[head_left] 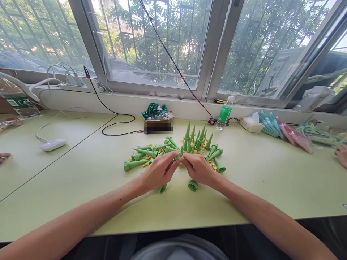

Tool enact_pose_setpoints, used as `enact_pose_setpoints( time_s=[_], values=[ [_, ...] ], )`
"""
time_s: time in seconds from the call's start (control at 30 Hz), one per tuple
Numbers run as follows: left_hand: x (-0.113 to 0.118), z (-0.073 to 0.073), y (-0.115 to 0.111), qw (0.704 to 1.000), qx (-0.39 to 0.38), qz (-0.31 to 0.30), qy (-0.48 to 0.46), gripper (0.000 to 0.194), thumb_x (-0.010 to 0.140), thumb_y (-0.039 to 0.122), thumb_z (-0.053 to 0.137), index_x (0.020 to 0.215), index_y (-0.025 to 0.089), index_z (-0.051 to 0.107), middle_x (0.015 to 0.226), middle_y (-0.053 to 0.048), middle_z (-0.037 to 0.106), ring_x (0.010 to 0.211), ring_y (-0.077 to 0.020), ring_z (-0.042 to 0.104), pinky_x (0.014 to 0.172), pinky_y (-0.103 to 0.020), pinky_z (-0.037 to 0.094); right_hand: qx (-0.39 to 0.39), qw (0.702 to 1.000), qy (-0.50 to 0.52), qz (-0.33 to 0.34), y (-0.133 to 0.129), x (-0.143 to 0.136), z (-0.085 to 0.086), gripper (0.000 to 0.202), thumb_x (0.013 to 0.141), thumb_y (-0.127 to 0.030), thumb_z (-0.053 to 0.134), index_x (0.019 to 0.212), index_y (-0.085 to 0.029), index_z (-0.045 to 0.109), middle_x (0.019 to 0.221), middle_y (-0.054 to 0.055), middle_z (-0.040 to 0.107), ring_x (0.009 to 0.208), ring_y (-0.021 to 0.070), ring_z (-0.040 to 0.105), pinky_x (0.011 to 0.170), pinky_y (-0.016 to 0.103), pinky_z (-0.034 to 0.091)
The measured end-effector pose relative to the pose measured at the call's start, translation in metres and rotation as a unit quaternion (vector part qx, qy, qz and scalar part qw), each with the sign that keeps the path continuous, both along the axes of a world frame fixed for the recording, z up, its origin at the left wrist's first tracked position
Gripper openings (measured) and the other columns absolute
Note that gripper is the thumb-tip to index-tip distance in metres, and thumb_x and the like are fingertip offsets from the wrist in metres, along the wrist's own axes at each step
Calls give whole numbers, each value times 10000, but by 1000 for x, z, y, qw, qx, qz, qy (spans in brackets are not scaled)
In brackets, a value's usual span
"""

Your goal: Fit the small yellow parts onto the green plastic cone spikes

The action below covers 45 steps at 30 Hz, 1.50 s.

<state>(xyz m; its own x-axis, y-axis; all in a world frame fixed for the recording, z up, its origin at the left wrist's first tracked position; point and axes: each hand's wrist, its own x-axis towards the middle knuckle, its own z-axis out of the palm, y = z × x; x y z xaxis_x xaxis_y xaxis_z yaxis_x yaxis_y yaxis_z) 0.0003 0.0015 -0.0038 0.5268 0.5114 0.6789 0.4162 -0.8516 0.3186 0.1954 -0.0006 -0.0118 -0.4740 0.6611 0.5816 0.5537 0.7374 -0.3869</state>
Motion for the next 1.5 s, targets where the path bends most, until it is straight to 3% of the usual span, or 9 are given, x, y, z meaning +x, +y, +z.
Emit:
enact_pose_setpoints(
  time_s=[0.13, 0.23, 0.37, 0.5, 0.7, 1.13, 1.33, 1.5],
  values=[
    [1, -4, 3, 997, -78, 6, -24, 107, 986, 258, 456, 945, 185, 521, 724, 12, 593, 501, -73, 446, 484, -203, 362, -18, 1000, 16, -1, 0, 0, 0, 303, 1024, -296, 383, 764, -193, 500, 648, -3, 542, 552, 114, 457, 559, 228, 335],
    [2, -4, 6, 988, -138, 13, -62, 130, 982, 303, 473, 937, 189, 516, 652, 38, 544, 480, -69, 429, 455, -193, 341, -27, 999, 20, -3, -1, 0, 0, 193, 1018, -297, 424, 940, -188, 563, 690, -5, 581, 564, 116, 487, 582, 226, 361],
    [4, 2, 8, 970, -209, 16, -123, 171, 976, 356, 487, 963, 192, 535, 602, 59, 519, 416, -54, 358, 410, -188, 305, -18, 1000, 16, 4, -1, 0, -1, 176, 984, -258, 497, 1137, -185, 543, 766, 7, 632, 596, 126, 533, 611, 232, 397],
    [5, 6, 7, 956, -253, 18, -146, 213, 968, 394, 493, 949, 187, 537, 620, 51, 543, 410, -49, 349, 401, -188, 292, 1, 1000, 8, 14, 2, 2, -3, 198, 983, -226, 499, 1171, -184, 542, 863, 42, 670, 676, 142, 592, 642, 238, 426],
    [3, 3, 7, 965, -230, 25, -126, 194, 973, 371, 490, 975, 182, 534, 601, 50, 498, 479, -61, 302, 439, -180, 259, 35, 998, -7, 45, 2, 2, -1, 171, 1017, -230, 439, 1127, -167, 554, 873, 64, 699, 684, 150, 636, 609, 234, 441],
    [2, 2, 9, 963, -234, 29, -134, 204, 967, 375, 492, 967, 175, 533, 592, 54, 487, 463, -57, 284, 429, -176, 245, 86, 995, -40, 40, 0, 2, 4, 152, 1019, -194, 438, 1107, -158, 557, 853, 66, 713, 694, 161, 671, 596, 239, 428],
    [1, -1, 9, 974, -187, 28, -127, 161, 965, 337, 503, 987, 180, 532, 612, 51, 516, 463, -54, 302, 424, -167, 254, 68, 996, -41, 40, 0, 3, 3, 165, 1026, -212, 417, 1106, -157, 551, 831, 64, 694, 675, 159, 649, 599, 239, 419],
    [1, -2, 6, 987, -119, 29, -107, 90, 960, 277, 512, 971, 190, 531, 591, 69, 469, 453, -48, 319, 432, -158, 274, 35, 998, -45, 40, 1, 4, 1, 213, 1046, -266, 364, 983, -174, 545, 758, 35, 628, 607, 137, 559, 584, 237, 382]
  ],
)
